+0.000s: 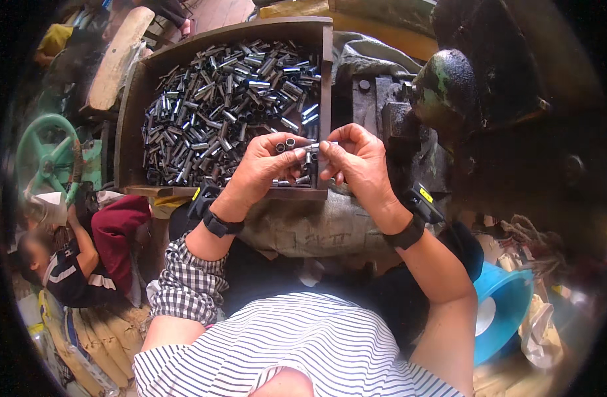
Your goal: Sorting small metal pins from a bin and pressing them into a machine fixture.
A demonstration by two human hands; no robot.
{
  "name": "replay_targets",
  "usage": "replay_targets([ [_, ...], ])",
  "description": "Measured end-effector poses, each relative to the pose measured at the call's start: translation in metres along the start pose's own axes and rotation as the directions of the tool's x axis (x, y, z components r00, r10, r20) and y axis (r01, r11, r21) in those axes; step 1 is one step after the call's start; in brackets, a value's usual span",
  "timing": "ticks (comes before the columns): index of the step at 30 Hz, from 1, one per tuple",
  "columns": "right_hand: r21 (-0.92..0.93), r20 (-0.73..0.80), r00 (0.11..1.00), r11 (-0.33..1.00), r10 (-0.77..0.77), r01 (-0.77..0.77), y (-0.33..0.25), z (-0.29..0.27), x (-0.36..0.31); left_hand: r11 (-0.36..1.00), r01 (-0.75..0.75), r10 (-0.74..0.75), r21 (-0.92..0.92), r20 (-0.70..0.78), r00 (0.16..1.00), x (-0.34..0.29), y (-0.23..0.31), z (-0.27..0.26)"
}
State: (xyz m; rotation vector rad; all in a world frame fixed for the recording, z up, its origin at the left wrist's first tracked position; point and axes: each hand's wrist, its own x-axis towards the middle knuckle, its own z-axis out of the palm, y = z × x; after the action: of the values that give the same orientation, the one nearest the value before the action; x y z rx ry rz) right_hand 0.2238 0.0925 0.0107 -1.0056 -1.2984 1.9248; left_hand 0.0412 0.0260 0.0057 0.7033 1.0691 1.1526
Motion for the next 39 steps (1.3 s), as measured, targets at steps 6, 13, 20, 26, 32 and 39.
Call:
replay_targets([
  [6,0.135,0.027,0.996,0.987,0.087,-0.09,0.002,-0.003,0.001,0.999,0.016,-0.016,0.045,0.01,1.0,-0.002,0.001,0.0],
  [13,0.244,0.124,0.977,0.949,0.172,-0.198,0.002,-0.004,0.004,0.986,-0.008,0.005,0.167,0.019,1.0,0.0,0.002,-0.004],
  [20,0.176,0.26,0.931,0.936,0.256,-0.306,-0.006,-0.006,0.005,0.944,-0.058,0.022,0.326,0.113,0.993,-0.007,0.01,0.001],
  [26,0.145,0.106,0.985,0.978,0.136,-0.151,-0.01,0.01,-0.003,1.0,-0.001,0.001,-0.007,0.058,0.998,-0.004,0.0,0.004],
  [32,0.007,0.111,0.994,1.0,0.003,-0.004,-0.005,0.007,-0.011,0.988,0.058,-0.04,-0.142,0.128,0.991,-0.001,-0.008,0.002],
  [39,-0.679,0.217,0.851,0.552,-0.479,0.484,-0.092,0.022,-0.092,0.981,0.03,-0.042,-0.194,-0.059,0.997,0.01,-0.007,-0.015],
])
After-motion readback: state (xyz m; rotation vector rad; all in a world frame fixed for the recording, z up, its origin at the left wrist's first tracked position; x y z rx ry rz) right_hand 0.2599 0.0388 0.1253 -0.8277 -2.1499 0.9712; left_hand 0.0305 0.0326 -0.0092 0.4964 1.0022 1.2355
